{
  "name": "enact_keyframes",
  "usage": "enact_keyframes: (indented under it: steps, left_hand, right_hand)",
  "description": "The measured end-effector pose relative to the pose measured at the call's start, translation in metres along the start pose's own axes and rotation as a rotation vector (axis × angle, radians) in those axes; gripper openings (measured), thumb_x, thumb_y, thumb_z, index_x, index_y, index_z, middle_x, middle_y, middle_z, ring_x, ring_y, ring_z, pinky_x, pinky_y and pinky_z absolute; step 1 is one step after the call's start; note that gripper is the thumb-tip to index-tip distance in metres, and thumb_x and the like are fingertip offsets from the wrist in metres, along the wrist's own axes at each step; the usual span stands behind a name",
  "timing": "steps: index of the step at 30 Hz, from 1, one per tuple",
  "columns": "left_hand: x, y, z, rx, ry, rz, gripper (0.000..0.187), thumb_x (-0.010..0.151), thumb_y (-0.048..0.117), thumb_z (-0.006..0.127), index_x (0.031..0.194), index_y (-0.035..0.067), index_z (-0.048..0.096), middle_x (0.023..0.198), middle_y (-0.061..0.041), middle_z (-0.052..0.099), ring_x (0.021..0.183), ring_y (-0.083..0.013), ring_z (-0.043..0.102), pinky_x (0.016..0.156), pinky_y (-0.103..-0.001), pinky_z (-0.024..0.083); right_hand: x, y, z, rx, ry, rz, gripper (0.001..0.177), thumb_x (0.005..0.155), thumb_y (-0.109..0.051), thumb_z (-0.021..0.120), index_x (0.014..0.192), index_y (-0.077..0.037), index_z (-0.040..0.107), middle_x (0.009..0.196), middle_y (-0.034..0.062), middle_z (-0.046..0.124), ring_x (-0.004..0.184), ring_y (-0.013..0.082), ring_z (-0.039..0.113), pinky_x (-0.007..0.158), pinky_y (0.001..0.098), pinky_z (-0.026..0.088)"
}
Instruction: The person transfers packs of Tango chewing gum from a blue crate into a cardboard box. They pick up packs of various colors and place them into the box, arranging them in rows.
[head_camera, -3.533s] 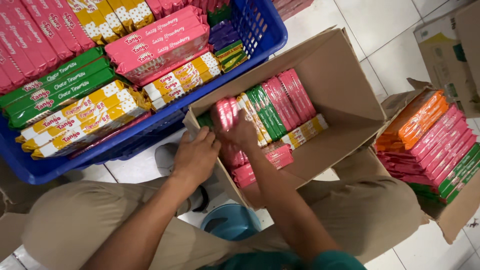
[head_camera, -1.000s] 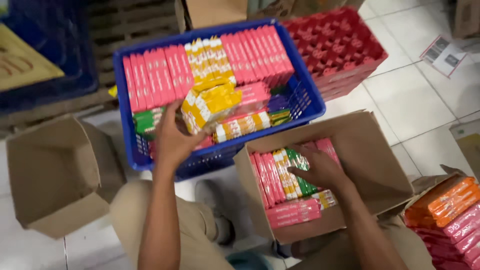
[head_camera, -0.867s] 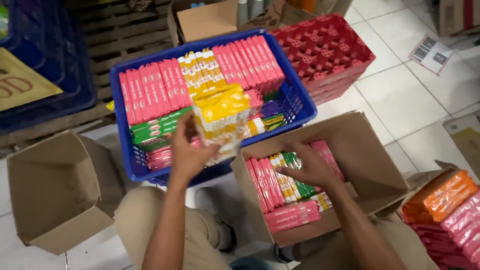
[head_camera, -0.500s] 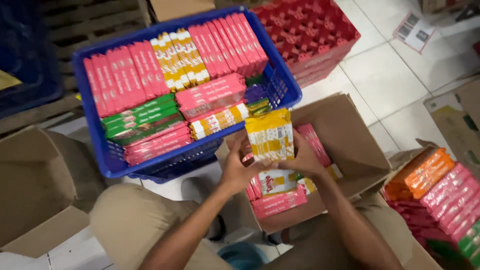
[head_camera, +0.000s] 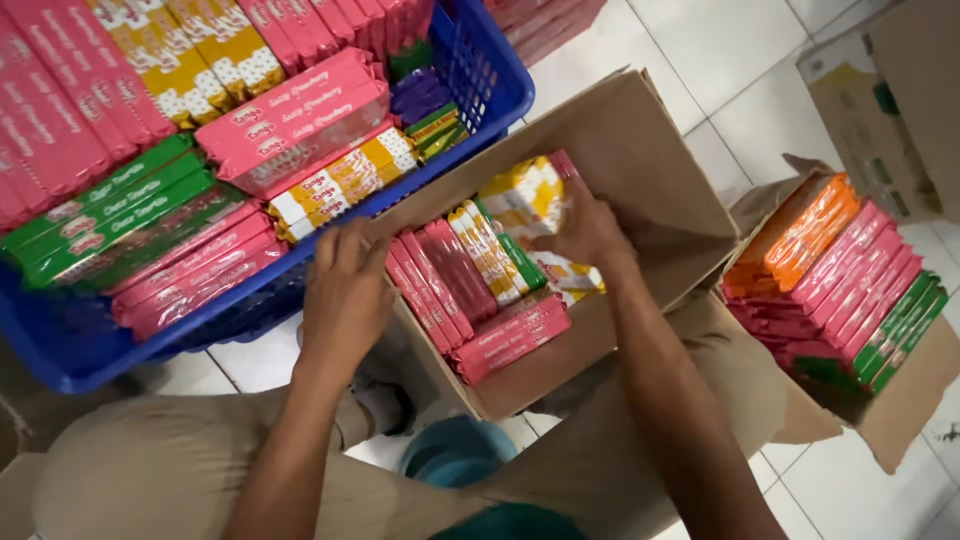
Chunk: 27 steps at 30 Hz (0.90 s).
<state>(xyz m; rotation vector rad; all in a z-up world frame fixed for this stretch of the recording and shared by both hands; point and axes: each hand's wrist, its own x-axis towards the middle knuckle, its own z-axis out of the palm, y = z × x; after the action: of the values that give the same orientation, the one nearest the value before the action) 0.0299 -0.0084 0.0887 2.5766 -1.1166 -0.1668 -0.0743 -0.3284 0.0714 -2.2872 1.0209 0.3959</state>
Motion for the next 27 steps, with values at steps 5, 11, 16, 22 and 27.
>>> enact_keyframes:
  steps: [5,11,16,22,27]
  left_hand:
    - [0.001,-0.001,0.009,0.035,-0.12,-0.109,0.068,0.072,0.018,0.085,0.136,0.017,0.062,0.127,-0.013,0.047,0.114,-0.0412,0.054,0.081,-0.053,0.053]
    - [-0.003,-0.009,0.022,-0.183,-0.369,-0.209,0.041,0.086,0.013,0.07,0.125,0.026,0.07,0.12,-0.011,0.052,0.099,-0.042,0.07,0.081,-0.051,0.061]
    - [0.002,-0.015,0.03,-0.239,-0.356,-0.217,0.031,0.086,0.018,0.068,0.115,0.027,0.073,0.118,-0.008,0.053,0.092,-0.0422,0.074,0.079,-0.051,0.063]
    - [0.01,-0.004,0.011,-0.329,-0.398,-0.26,0.028,0.092,0.017,0.062,0.117,0.019,0.073,0.124,-0.017,0.053,0.093,-0.0535,0.071,0.083,-0.059,0.061]
    - [0.008,-0.008,0.021,-0.325,-0.365,-0.221,0.026,0.09,0.019,0.065,0.115,0.019,0.074,0.115,-0.013,0.055,0.088,-0.0523,0.072,0.079,-0.059,0.062]
  right_hand:
    - [0.025,-0.001,0.042,-0.257,-0.061,-0.113,0.101,0.06,-0.058,0.091,0.143,-0.024,0.045,0.132,0.018,0.067,0.123,0.0422,0.063,0.107,0.0512,0.05]
    - [0.022,-0.029,0.095,-0.245,-0.142,-0.026,0.096,0.065,-0.072,0.082,0.137,-0.022,0.042,0.123,0.0217,0.068,0.12,0.0424,0.065,0.099,0.0518,0.053]
    - [0.007,-0.044,0.151,-0.054,-0.158,0.063,0.09,0.072,-0.075,0.072,0.131,-0.017,0.039,0.12,0.0259,0.068,0.116,0.0451,0.067,0.095,0.055,0.055]
    - [0.015,-0.037,0.174,-0.077,-0.21,-0.001,0.097,0.081,-0.086,0.046,0.145,-0.014,0.03,0.125,0.0264,0.063,0.117,0.0468,0.065,0.098,0.0582,0.054]
    - [-0.019,-0.063,0.149,-0.01,-0.218,-0.143,0.081,0.101,-0.058,0.033,0.164,-0.015,0.005,0.144,0.0366,0.048,0.127,0.0594,0.053,0.107,0.0649,0.046]
